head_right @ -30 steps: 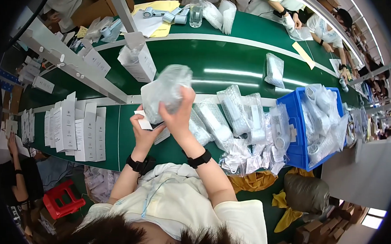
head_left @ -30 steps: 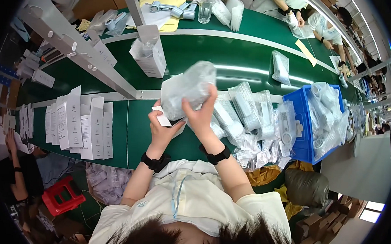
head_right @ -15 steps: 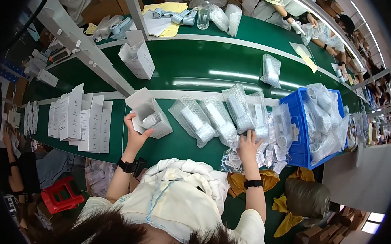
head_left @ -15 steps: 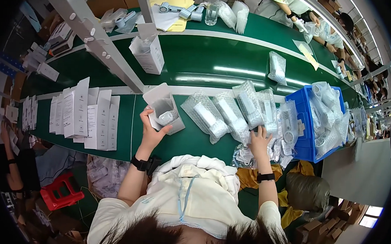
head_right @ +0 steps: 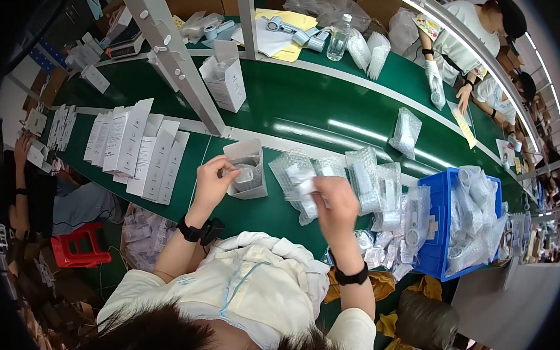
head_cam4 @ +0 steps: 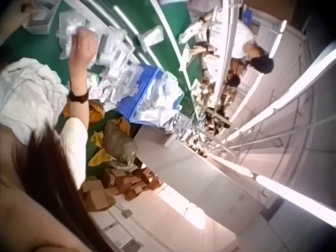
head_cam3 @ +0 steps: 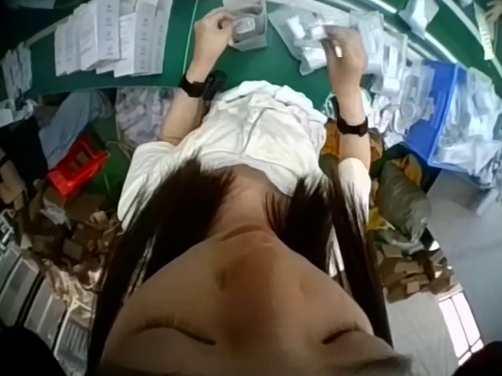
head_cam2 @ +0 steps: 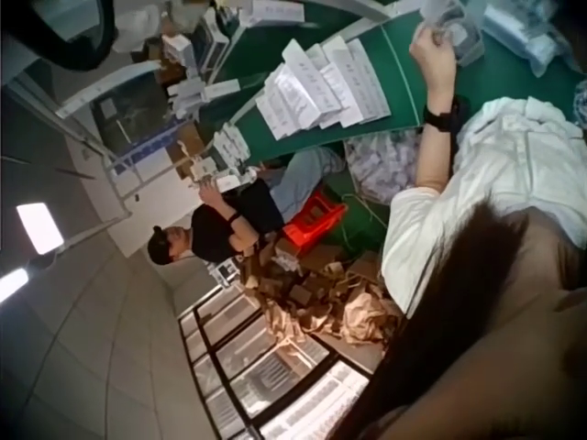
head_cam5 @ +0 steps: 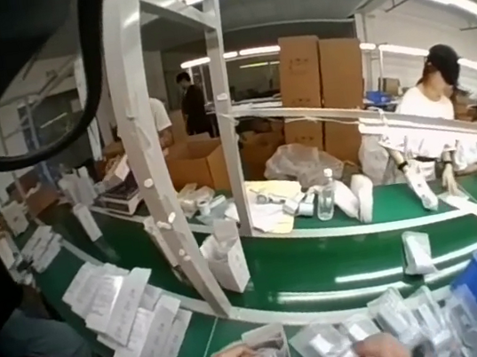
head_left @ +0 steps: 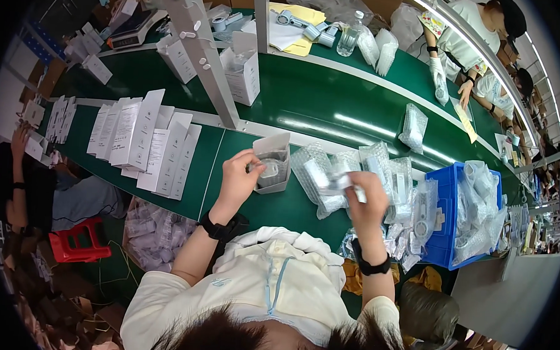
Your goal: The person packs handheld fans by placing a fan and a small plastic bag into a box before setting it aside, then retrieves more plastic bags from a yellow bag on the floor.
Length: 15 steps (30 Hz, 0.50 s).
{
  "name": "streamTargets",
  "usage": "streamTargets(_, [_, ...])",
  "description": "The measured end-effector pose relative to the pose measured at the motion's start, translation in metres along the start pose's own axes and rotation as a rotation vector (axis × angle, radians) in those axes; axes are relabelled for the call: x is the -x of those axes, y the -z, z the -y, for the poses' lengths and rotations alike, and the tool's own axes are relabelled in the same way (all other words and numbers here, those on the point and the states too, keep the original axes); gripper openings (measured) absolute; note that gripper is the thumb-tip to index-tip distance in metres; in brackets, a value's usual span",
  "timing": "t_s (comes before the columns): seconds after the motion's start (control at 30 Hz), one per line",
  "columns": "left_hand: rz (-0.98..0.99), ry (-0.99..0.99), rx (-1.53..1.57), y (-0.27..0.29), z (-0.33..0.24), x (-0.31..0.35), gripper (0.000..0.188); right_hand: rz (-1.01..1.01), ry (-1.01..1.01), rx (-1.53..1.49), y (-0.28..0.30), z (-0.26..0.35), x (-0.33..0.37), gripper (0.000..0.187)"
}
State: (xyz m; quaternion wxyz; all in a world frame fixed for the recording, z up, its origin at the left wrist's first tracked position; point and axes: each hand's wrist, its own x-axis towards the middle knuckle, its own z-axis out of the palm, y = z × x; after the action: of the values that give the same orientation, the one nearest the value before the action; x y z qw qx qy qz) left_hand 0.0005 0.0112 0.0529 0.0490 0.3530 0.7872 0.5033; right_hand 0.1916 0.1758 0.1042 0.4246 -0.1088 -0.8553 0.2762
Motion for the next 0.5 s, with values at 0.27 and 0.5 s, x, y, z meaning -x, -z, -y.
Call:
streamTargets(0.27, [0.035,0.167,0.025,0.000,0.001,-0.006,0.011,0.532,0.612,0.268,-0.092,0.012,-0.018,0.025])
streamTargets(0.5, [-0.059,0.112,0.042,-0.005,0.006,-0.010,0.010,1.057,0.423,0.276,-0.105,0.025,-0.006,0.039])
